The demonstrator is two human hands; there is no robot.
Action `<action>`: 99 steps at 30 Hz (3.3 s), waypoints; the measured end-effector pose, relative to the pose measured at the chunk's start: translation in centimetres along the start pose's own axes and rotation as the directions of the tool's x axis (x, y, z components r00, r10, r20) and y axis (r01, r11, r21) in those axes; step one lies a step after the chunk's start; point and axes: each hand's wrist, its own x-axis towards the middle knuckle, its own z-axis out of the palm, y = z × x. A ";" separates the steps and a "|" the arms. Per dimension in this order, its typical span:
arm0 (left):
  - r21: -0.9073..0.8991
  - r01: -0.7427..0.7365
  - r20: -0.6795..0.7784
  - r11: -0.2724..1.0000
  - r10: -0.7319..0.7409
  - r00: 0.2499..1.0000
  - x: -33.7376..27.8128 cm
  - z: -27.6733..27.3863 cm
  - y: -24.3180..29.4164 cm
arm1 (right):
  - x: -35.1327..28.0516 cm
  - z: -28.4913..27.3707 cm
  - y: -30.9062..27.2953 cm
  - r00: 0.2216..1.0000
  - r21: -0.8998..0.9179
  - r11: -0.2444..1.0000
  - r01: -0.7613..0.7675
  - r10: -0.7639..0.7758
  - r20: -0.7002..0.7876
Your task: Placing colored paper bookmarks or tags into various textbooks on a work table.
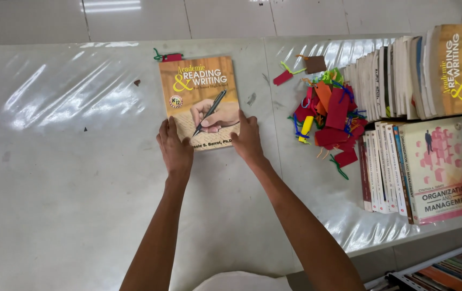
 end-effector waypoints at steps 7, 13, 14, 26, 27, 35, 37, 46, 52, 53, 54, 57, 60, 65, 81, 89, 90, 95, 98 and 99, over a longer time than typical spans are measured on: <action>0.021 0.028 0.049 0.999 -0.029 0.998 -3.1 -1.8 0.8 | -2.8 -0.2 1.4 0.999 0.160 0.986 0.047 -0.043 -0.034; 0.084 0.019 0.084 0.996 -0.026 0.996 -7.0 -2.7 1.1 | -6.6 -2.0 1.1 0.994 0.290 0.954 -0.078 0.051 0.101; 0.074 0.030 0.092 0.997 -0.037 0.995 -7.8 -2.8 1.0 | -7.2 -2.2 1.5 0.999 0.274 0.961 0.021 -0.031 0.033; -0.031 0.019 0.267 0.999 -0.010 0.964 -19.3 -0.9 3.6 | -20.4 -10.9 9.0 0.983 0.461 0.887 -0.040 0.118 -0.141; -0.063 0.056 0.322 0.996 -0.033 0.946 -20.5 -0.3 4.4 | -21.4 -11.9 10.0 0.974 0.462 0.883 -0.080 0.168 -0.152; -0.307 0.104 0.619 0.946 0.115 0.777 -25.4 9.0 13.7 | -24.3 -26.6 19.2 0.788 -0.053 0.998 0.031 -0.057 -0.614; -0.326 0.084 0.644 0.942 0.156 0.749 -26.0 11.4 17.0 | -23.7 -29.6 21.8 0.739 -0.168 0.986 -0.011 -0.105 -0.666; -0.494 0.069 0.656 0.867 0.319 0.684 -28.2 24.2 26.4 | -20.3 -30.4 32.7 0.924 -0.443 0.875 -0.193 0.010 -0.382; -0.536 0.473 0.777 0.699 0.190 0.600 -27.8 28.0 33.6 | -21.2 -30.5 31.2 0.921 -0.410 0.903 -0.127 -0.046 -0.387; -0.600 0.474 0.738 0.645 0.217 0.639 -28.2 29.4 33.9 | -21.7 -31.0 30.8 0.941 -0.404 0.902 -0.154 0.009 -0.338; -0.660 0.471 0.696 0.586 0.240 0.676 -28.6 30.9 34.2 | -22.1 -31.6 30.3 0.956 -0.398 0.899 -0.181 0.065 -0.287; -0.673 0.334 0.606 0.660 0.232 0.761 -28.3 31.6 34.9 | -21.8 -34.8 30.1 0.979 -0.293 0.940 -0.177 0.138 -0.147; -0.605 0.337 0.631 0.722 0.176 0.756 -28.2 29.6 35.5 | -21.0 -37.1 36.2 0.927 0.268 0.961 -0.061 0.154 -0.341; -0.707 0.416 0.632 0.572 0.248 0.734 -29.4 29.6 30.1 | -21.5 -37.2 37.5 0.834 0.043 0.969 -0.245 0.233 -0.501; -0.487 0.655 0.749 0.578 -0.109 0.653 -27.7 7.0 1.0 | -28.2 -10.1 21.6 0.925 0.525 0.783 -0.334 0.379 0.024; 0.127 0.105 0.099 0.986 -0.118 0.988 -28.9 -0.4 -2.6 | -28.9 -2.9 13.6 0.953 0.262 0.921 -0.288 0.301 -0.012; 0.131 0.148 0.036 0.980 -0.154 0.987 -28.7 -2.0 -0.3 | -28.7 -2.0 14.0 0.961 0.198 0.945 -0.260 0.274 -0.046; 0.027 0.229 0.109 0.973 -0.231 0.967 -28.2 -2.4 -0.9 | -29.0 0.5 14.4 0.973 0.194 0.953 -0.232 0.229 0.041; -0.002 0.217 0.126 0.976 -0.215 0.968 -27.9 -2.0 -1.9 | -29.5 -0.5 13.1 0.976 0.137 0.967 -0.215 0.208 0.060; -0.003 0.206 0.134 0.978 -0.204 0.970 -27.9 -1.9 -2.4 | -29.8 -0.9 12.4 0.975 0.123 0.968 -0.217 0.209 0.074</action>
